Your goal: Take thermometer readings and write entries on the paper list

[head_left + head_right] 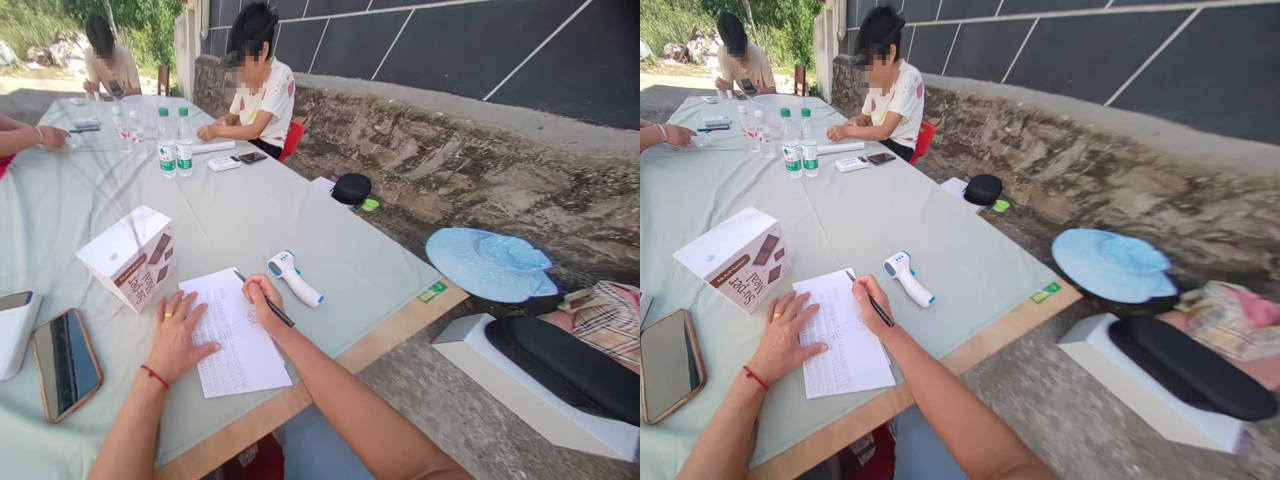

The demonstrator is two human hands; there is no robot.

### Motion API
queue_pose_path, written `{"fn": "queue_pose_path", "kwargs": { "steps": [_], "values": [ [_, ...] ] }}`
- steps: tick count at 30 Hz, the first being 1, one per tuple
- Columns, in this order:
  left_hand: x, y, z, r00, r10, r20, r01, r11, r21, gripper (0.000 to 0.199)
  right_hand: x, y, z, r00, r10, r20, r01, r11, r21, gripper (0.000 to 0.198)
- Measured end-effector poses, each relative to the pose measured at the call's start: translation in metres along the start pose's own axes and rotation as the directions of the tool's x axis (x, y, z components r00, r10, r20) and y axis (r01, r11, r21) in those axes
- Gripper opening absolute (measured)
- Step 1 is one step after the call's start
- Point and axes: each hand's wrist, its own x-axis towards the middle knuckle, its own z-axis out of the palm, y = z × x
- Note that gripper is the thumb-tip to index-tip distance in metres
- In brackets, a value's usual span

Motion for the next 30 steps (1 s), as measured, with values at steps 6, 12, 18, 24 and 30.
{"fn": "queue_pose_path", "kwargs": {
  "steps": [6,12,18,24,30],
  "values": [
    [0.000,0.003,-0.003,1.000,-0.003,0.026,0.002,0.999,0.043,0.064,-0.002,-0.008,0.001,0.986,0.119,0.114,-0.114,0.993,-0.043,0.022],
    [0.001,0.002,-0.004,0.999,-0.001,0.039,-0.001,0.999,0.045,0.065,-0.003,-0.005,0.006,0.986,0.157,0.051,-0.148,0.979,-0.140,0.013],
    [0.001,0.002,-0.002,1.000,-0.001,0.029,0.000,0.999,0.037,0.066,-0.002,-0.004,0.011,0.988,0.146,0.041,-0.137,0.974,-0.181,0.013],
    [0.000,0.002,0.000,1.000,-0.005,0.022,0.004,0.999,0.038,0.067,-0.002,-0.002,0.011,0.988,0.141,0.070,-0.122,0.967,-0.223,0.013],
    [0.000,0.002,0.000,1.000,0.002,0.016,-0.003,0.999,0.046,0.067,-0.003,0.000,0.010,0.986,0.144,0.089,-0.118,0.963,-0.243,0.013]
  ]
}}
